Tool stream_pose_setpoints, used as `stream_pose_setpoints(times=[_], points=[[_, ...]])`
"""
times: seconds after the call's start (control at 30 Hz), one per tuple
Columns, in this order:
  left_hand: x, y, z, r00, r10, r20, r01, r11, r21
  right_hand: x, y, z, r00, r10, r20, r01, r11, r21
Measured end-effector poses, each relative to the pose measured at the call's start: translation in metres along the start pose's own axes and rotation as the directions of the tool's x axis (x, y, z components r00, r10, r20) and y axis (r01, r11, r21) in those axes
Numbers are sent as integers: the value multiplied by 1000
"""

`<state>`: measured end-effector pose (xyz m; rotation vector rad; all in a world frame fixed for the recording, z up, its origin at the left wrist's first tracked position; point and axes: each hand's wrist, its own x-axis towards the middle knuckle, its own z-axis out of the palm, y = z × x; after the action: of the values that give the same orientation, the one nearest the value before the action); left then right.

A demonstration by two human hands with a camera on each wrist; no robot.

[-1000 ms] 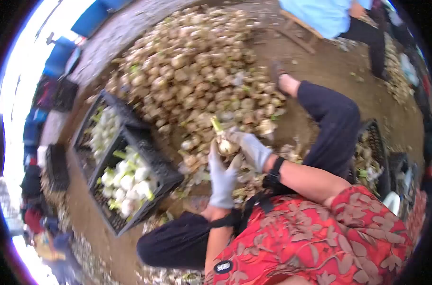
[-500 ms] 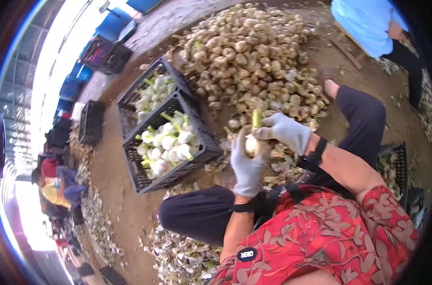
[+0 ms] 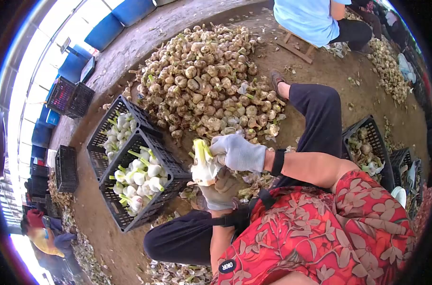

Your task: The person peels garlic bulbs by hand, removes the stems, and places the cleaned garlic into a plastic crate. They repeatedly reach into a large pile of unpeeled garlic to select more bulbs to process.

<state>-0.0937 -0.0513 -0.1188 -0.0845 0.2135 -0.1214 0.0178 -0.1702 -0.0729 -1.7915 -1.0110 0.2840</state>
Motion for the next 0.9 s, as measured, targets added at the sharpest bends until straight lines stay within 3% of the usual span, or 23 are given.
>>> stream_pose_setpoints(times=[0.03,0.07,0.13,0.17,0.2,0.23,0.27,0.3,0.33,0.37,0.4,0.43,0.5,0.53,0.57,0.63,0.7,0.73,0.77,0.8,0.83,0.87,0.9], points=[[1,1,-3,999,-27,27,29,998,-59,0,-1,6,997,-35,-75,38,998,39],[1,0,3,997,67,41,-70,993,98,1,-8,10,954,298,-38,-263,891,369],[1,0,16,965,253,68,-259,878,404,4,-24,4,781,618,84,-553,624,553],[3,-5,20,864,497,-80,-341,696,632,7,-31,0,660,731,173,-652,444,615],[11,-11,21,780,621,-79,-371,559,741,4,-16,9,727,668,158,-640,577,507],[18,-20,19,676,735,-58,-371,407,835,1,-37,13,863,504,31,-462,763,452],[20,-22,-1,594,804,32,-498,337,799,-5,-19,23,938,346,38,-336,874,351],[15,-12,-12,686,727,0,-483,455,748,-11,-1,33,982,178,63,-188,950,250],[7,2,-20,771,637,-21,-451,568,688,-9,-5,27,902,362,237,-423,849,315],[1,10,-22,845,533,-34,-400,674,621,-6,-30,4,733,474,488,-680,493,542],[1,7,-2,872,465,-154,-362,824,436,-8,-35,-2,720,469,511,-691,418,590],[0,3,5,878,471,-84,-401,819,410,-8,-36,-7,709,461,533,-697,345,629],[0,-1,12,877,477,53,-463,813,354,-3,-35,-8,811,426,401,-541,285,791],[0,0,11,889,458,16,-449,863,233,-1,-33,-9,849,416,326,-451,250,856],[3,9,-1,898,290,331,-358,918,168,-2,-9,-4,973,229,16,-173,690,702],[-9,11,-2,936,301,184,-340,909,242,15,-1,-28,970,220,-107,-94,740,666],[-10,9,-2,932,293,212,-338,913,226,30,18,-52,875,478,-78,-97,331,939],[-11,8,-1,930,289,225,-337,916,219,32,20,-63,895,446,-17,-338,701,628],[-10,8,5,935,279,217,-330,910,253,28,20,-62,917,337,213,-378,905,194],[-10,8,12,940,268,210,-321,903,286,23,20,-59,831,319,456,-219,941,-260],[-10,6,22,945,242,221,-302,906,296,18,19,-53,658,399,639,96,797,-596],[-11,5,22,942,283,179,-331,866,375,21,-16,-54,600,516,611,19,755,-656],[-12,4,22,937,322,135,-347,820,454,17,-17,-51,716,398,573,-83,864,-496]])
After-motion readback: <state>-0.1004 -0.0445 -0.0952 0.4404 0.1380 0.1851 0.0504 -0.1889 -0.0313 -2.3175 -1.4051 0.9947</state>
